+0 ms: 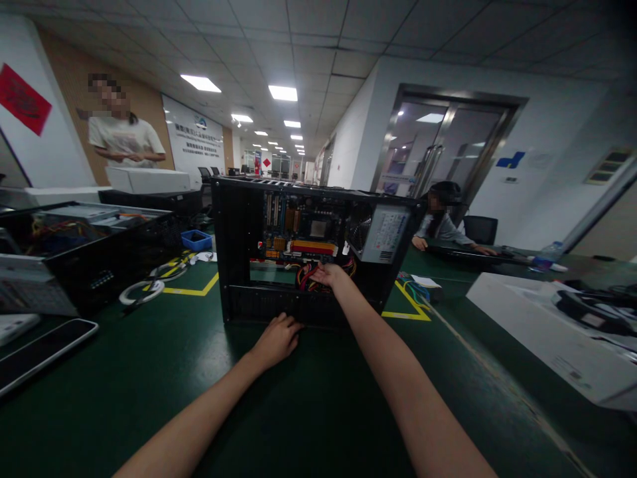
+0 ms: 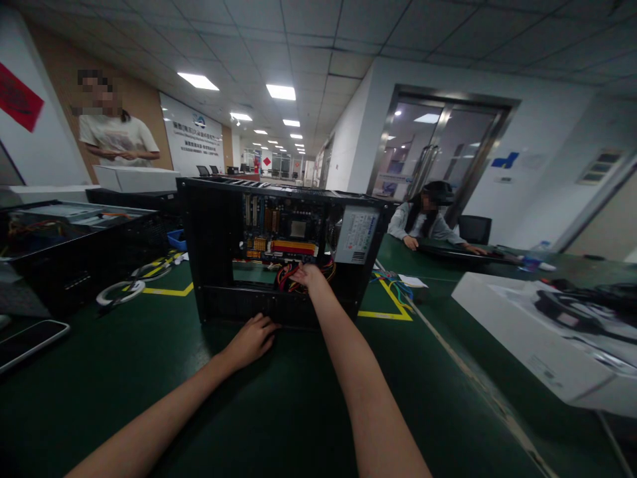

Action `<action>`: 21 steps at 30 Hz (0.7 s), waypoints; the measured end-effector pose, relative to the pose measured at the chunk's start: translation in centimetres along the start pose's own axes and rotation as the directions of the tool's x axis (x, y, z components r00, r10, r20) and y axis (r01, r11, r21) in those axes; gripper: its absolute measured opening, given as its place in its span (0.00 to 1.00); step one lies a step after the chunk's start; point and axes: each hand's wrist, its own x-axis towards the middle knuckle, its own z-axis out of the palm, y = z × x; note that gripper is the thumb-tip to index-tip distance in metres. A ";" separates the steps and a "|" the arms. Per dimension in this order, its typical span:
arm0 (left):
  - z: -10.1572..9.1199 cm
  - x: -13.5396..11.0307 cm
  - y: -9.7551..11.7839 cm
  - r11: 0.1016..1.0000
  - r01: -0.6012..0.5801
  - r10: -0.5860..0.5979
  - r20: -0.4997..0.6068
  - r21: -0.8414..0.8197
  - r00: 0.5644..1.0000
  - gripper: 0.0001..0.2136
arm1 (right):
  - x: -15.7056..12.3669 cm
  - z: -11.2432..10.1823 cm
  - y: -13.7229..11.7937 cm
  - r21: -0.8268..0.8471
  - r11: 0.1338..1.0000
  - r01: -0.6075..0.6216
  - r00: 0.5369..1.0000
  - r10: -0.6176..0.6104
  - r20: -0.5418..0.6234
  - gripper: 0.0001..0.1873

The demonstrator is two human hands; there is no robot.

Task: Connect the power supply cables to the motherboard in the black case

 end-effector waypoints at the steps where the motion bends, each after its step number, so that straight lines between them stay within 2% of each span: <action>1: 0.0 0.0 0.0 1.000 0.001 -0.001 0.001 0.000 1.000 0.13 | 0.0 0.0 0.0 -0.008 1.000 0.002 1.000 -0.002 -0.001 0.10; 15: -0.2 0.0 0.1 1.000 0.007 -0.007 0.009 -0.012 1.000 0.14 | -0.7 0.2 0.2 -0.192 0.980 0.050 0.998 -0.042 0.045 0.08; 21: 0.1 0.1 0.0 1.000 0.004 -0.004 -0.003 -0.010 1.000 0.13 | -0.4 0.1 0.4 -0.207 0.977 0.059 0.998 -0.055 0.022 0.06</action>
